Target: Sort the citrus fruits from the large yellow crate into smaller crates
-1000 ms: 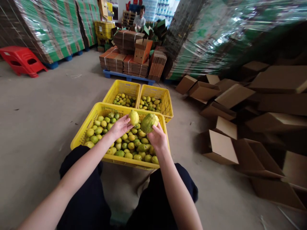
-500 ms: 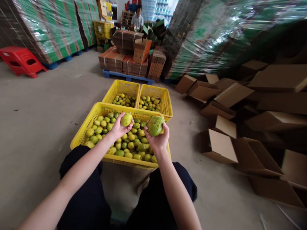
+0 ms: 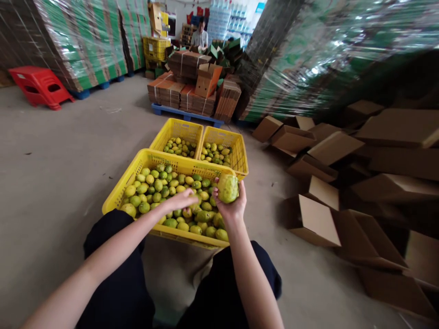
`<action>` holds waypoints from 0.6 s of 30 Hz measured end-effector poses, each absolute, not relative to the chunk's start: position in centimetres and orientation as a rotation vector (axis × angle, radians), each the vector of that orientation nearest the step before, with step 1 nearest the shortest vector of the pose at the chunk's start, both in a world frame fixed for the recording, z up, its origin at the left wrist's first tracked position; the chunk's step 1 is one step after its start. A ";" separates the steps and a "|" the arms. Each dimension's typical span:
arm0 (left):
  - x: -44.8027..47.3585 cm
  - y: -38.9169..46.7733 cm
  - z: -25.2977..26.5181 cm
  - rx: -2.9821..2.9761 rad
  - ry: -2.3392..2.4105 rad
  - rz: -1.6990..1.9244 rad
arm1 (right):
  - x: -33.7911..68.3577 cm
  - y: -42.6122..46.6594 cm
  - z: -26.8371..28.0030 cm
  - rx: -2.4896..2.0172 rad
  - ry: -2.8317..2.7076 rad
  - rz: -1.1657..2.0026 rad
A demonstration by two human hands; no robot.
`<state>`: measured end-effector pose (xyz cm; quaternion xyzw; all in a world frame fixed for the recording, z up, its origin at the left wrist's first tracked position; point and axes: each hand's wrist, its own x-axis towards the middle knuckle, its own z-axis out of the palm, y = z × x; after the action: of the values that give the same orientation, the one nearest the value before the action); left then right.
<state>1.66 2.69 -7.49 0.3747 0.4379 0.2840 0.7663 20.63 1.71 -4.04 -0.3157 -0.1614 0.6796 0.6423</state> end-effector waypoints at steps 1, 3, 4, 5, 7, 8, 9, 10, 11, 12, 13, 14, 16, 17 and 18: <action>1.9 1.7 -8.1 0.824 0.942 0.561 | 20.9 1.8 -4.0 -0.733 -0.366 1.544; 2.2 -0.1 -9.1 0.816 0.944 0.479 | 21.3 1.9 -4.1 -0.760 -0.365 1.529; 2.2 -0.5 -9.3 0.808 0.956 0.459 | 21.5 2.0 -4.2 -0.766 -0.365 1.519; 2.2 -0.4 -9.3 0.798 0.975 0.456 | 21.6 2.0 -4.3 -0.769 -0.370 1.511; 2.0 1.2 -8.3 0.772 1.033 0.484 | 21.9 2.1 -4.4 -0.769 -0.395 1.502; 1.8 2.8 -7.2 0.756 1.072 0.508 | 22.0 2.1 -4.4 -0.769 -0.410 1.501; 1.4 4.9 -5.8 0.740 1.114 0.545 | 22.1 2.0 -4.5 -0.772 -0.424 1.502; 1.0 7.2 -4.3 0.722 1.154 0.586 | 22.1 1.9 -4.5 -0.778 -0.436 1.505; 0.6 9.6 -2.8 0.703 1.196 0.646 | 22.2 1.8 -4.4 -0.787 -0.448 1.509; 0.1 11.8 -1.5 0.687 1.240 0.716 | 22.2 1.7 -4.4 -0.799 -0.463 1.516; -0.4 13.7 -0.6 0.683 1.276 0.792 | 22.2 1.6 -4.3 -0.811 -0.484 1.527; -0.8 15.1 -0.2 0.693 1.334 0.882 | 22.2 1.5 -4.1 -0.823 -0.507 1.539; -1.3 15.6 -1.0 0.725 1.379 0.974 | 22.0 1.3 -3.9 -0.838 -0.533 1.569; -1.4 14.8 -2.3 0.733 1.392 0.973 | 21.9 1.1 -3.7 -0.843 -0.533 1.582; -1.5 13.5 -3.9 0.735 1.407 0.941 | 21.8 1.0 -3.6 -0.848 -0.526 1.594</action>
<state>-1.50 13.45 -3.94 0.3176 0.6078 0.4066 0.6036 21.80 1.05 -3.63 -0.3642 -0.2259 0.6847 0.5895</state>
